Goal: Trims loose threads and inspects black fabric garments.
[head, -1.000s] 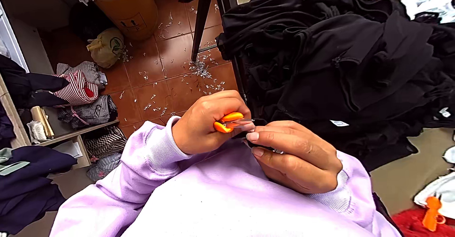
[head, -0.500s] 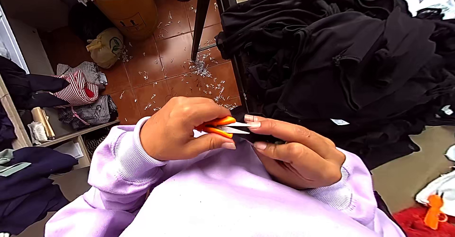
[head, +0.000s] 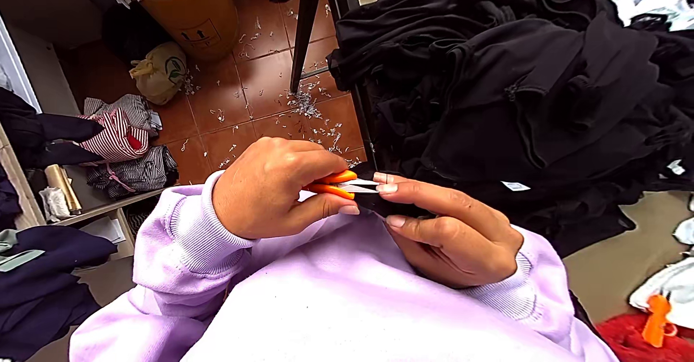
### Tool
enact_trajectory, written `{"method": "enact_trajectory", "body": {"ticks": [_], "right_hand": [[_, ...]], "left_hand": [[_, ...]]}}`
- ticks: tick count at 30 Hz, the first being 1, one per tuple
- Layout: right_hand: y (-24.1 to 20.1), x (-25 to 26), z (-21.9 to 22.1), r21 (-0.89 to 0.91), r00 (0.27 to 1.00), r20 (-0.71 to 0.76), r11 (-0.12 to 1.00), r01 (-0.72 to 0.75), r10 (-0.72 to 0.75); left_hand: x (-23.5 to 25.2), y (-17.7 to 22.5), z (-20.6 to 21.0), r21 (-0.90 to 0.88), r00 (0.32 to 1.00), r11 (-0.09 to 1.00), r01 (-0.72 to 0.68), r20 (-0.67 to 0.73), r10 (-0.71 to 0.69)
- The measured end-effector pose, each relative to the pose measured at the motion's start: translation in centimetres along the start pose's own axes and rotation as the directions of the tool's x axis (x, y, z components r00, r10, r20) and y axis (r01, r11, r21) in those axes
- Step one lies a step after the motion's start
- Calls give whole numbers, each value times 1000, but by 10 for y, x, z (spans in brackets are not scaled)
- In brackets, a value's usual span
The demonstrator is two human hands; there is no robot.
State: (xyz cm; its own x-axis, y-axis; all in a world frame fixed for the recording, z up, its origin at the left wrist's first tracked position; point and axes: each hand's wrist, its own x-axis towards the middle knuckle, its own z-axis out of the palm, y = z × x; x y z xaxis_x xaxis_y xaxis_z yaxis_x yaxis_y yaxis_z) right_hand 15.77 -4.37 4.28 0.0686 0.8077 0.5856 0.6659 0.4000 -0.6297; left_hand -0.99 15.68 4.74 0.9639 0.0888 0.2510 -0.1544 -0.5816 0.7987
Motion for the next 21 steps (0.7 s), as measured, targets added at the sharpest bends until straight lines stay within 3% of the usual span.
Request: {"method": "enact_trajectory", "body": {"ticks": [13, 21], "right_hand": [[1, 0, 4, 7, 1000, -6, 1000, -20, 20], [1, 1, 3, -12, 999, -25, 999, -31, 31]], "left_hand": [[5, 0, 12, -16, 998, 1000, -27, 51, 28], [1, -4, 10, -6, 999, 999, -39, -28, 39]]}}
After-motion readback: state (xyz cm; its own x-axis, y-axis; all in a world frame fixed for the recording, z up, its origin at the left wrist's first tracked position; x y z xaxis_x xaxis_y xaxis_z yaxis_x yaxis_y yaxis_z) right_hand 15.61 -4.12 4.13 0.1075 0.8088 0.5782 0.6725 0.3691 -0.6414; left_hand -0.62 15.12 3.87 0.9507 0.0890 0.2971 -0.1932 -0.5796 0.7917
